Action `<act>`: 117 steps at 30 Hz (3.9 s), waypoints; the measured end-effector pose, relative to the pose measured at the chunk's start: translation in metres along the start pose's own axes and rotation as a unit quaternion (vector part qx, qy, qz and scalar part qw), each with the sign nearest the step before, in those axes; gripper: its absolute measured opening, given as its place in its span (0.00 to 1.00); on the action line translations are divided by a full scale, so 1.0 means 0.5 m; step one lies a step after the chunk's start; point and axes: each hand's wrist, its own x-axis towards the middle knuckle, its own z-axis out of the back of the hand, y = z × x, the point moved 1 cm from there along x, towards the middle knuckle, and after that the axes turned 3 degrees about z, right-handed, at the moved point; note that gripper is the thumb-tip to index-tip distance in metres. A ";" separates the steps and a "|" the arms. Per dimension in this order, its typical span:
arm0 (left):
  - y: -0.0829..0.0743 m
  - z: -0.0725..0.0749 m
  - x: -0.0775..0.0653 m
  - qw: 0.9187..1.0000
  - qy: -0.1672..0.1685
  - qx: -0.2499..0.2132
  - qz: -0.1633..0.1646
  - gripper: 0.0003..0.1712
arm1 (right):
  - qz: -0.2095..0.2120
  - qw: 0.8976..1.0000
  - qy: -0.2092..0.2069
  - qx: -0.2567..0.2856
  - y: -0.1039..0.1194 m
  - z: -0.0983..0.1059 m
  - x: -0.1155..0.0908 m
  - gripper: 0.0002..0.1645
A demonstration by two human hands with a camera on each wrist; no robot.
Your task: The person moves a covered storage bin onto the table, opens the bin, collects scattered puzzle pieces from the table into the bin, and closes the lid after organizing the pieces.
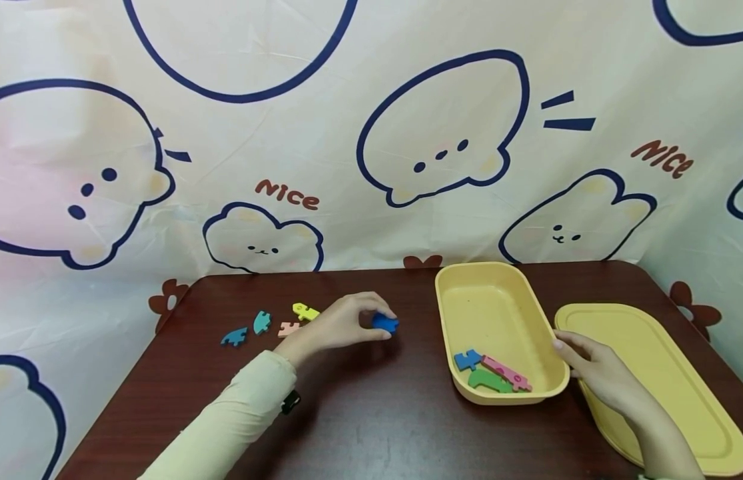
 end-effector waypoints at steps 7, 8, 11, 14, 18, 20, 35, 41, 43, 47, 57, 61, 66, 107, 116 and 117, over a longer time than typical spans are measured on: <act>-0.005 -0.007 0.003 1.000 0.002 0.003 -0.007 0.17 | -0.008 1.000 0.001 -0.004 0.004 -0.001 0.001 0.38; -0.005 -0.009 0.004 1.000 0.002 0.005 -0.009 0.17 | -0.008 1.000 0.002 -0.004 0.004 -0.001 0.001 0.38; -0.007 -0.012 0.006 1.000 0.003 0.003 -0.015 0.18 | -0.007 1.000 0.003 -0.006 0.002 0.001 0.002 0.37; -0.012 -0.015 0.009 1.000 0.005 0.002 -0.019 0.18 | -0.005 1.000 0.003 -0.006 0.000 0.001 0.002 0.37; -0.019 -0.017 0.013 1.000 0.007 -0.002 -0.018 0.18 | -0.003 1.000 0.004 -0.001 -0.004 -0.001 -0.001 0.38; -0.023 -0.018 0.014 1.000 0.008 -0.004 -0.018 0.18 | -0.002 1.000 0.005 0.001 -0.006 -0.002 -0.001 0.38; -0.044 -0.032 0.020 0.999 0.004 0.020 -0.046 0.18 | -0.003 1.000 0.006 0.004 -0.008 -0.003 0.000 0.38; -0.050 -0.043 0.023 0.999 0.003 0.022 -0.038 0.18 | -0.003 1.000 0.005 0.003 -0.008 -0.003 0.001 0.38; -0.054 -0.047 0.025 0.999 0.003 0.022 -0.039 0.18 | -0.002 1.000 0.005 0.004 -0.008 -0.003 0.001 0.38; -0.064 -0.053 0.030 0.999 0.002 0.020 -0.040 0.18 | -0.003 1.000 0.005 0.003 -0.009 -0.002 0.000 0.38; -0.086 -0.070 0.039 0.999 0.000 0.011 -0.049 0.18 | -0.003 1.000 0.004 0.003 -0.010 -0.002 0.001 0.38; -0.091 -0.074 0.043 0.998 -0.003 0.014 -0.056 0.19 | -0.002 1.000 0.003 0.003 -0.010 -0.002 0.001 0.38; -0.098 -0.077 0.051 0.998 -0.004 0.014 -0.065 0.19 | 0.002 1.000 0.002 0.004 -0.009 -0.003 0.000 0.38; -0.150 -0.129 0.131 0.998 0.016 0.041 -0.055 0.20 | -0.003 1.000 0.006 0.006 -0.005 -0.001 0.004 0.38; -0.150 -0.135 0.143 0.997 0.023 0.053 -0.049 0.20 | -0.002 1.000 0.006 0.006 -0.006 -0.003 0.005 0.38; -0.150 -0.135 0.144 0.997 0.023 0.055 -0.048 0.20 | -0.003 1.000 0.006 0.006 -0.006 -0.003 0.004 0.38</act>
